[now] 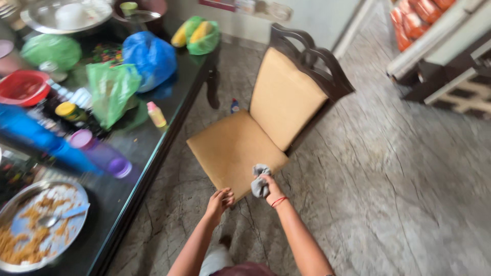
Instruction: The person cleans a glass dining table and its wooden legs using a cloth. They wipe the glass surface and the table legs, then rinse the cloth at a sink before returning to wipe the table again.
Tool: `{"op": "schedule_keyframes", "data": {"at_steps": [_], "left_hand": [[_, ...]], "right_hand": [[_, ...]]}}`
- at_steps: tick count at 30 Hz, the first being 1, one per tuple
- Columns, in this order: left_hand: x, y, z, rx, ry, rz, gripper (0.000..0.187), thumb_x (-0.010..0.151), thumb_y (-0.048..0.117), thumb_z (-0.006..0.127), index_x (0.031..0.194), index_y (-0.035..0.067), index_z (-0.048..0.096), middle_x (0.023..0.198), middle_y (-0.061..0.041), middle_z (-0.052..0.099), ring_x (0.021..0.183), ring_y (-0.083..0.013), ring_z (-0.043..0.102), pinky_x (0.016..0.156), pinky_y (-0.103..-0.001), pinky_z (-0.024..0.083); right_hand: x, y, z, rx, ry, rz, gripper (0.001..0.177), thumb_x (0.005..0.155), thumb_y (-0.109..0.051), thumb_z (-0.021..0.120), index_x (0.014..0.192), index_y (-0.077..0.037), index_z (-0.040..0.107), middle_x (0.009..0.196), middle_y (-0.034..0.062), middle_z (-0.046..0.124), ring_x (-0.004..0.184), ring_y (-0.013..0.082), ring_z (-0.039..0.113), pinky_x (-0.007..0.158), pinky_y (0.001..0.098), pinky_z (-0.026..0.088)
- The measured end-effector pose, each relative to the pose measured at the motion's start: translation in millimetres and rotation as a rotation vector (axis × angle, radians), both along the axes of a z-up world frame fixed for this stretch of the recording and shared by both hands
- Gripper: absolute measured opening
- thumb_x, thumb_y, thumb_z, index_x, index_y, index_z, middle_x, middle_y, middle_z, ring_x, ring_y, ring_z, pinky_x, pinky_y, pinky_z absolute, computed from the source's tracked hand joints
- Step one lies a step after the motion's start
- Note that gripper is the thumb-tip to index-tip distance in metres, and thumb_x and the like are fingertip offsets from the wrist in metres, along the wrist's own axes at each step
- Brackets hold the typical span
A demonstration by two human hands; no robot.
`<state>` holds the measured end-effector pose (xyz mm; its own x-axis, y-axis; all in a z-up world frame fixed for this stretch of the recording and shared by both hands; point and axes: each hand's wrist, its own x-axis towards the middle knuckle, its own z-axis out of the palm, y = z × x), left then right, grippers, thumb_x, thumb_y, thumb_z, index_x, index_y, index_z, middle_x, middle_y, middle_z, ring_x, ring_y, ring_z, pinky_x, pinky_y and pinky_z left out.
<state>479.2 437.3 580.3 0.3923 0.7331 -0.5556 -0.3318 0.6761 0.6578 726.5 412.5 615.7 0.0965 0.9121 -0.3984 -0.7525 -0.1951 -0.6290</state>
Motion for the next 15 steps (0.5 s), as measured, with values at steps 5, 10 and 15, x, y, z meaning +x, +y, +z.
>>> {"op": "schedule_keyframes", "data": {"at_steps": [5, 10, 15], "left_hand": [[79, 39, -8, 0.040, -0.029, -0.019, 0.023, 0.099, 0.021, 0.052, 0.113, 0.007, 0.064, 0.096, -0.007, 0.072, 0.079, -0.0172, 0.068, 0.075, -0.031, 0.057], [170, 63, 20, 0.176, -0.005, -0.225, 0.019, 0.102, 0.022, 0.057, 0.112, 0.006, 0.063, 0.096, -0.006, 0.069, 0.080, -0.0170, 0.066, 0.078, -0.032, 0.055], [296, 80, 29, 0.163, -0.099, -0.333, 0.018, 0.104, 0.024, 0.058, 0.112, 0.009, 0.061, 0.100, -0.003, 0.069, 0.085, -0.0150, 0.067, 0.082, -0.034, 0.057]], "right_hand": [[75, -5, -23, 0.142, 0.186, -0.259, 0.040, 0.094, -0.022, 0.059, 0.129, -0.004, 0.065, 0.123, 0.0093, 0.070, 0.113, 0.0229, 0.066, 0.103, 0.0350, 0.050], [157, -22, -25, 0.144, 0.210, -0.446, 0.051, 0.102, -0.031, 0.045, 0.141, -0.001, 0.056, 0.143, 0.0136, 0.061, 0.135, 0.0288, 0.055, 0.118, 0.0436, 0.041], [250, -38, 16, 0.266, 0.227, -0.464, 0.051, 0.095, -0.028, 0.050, 0.141, -0.007, 0.057, 0.144, 0.0118, 0.061, 0.136, 0.0279, 0.055, 0.117, 0.0432, 0.039]]}}
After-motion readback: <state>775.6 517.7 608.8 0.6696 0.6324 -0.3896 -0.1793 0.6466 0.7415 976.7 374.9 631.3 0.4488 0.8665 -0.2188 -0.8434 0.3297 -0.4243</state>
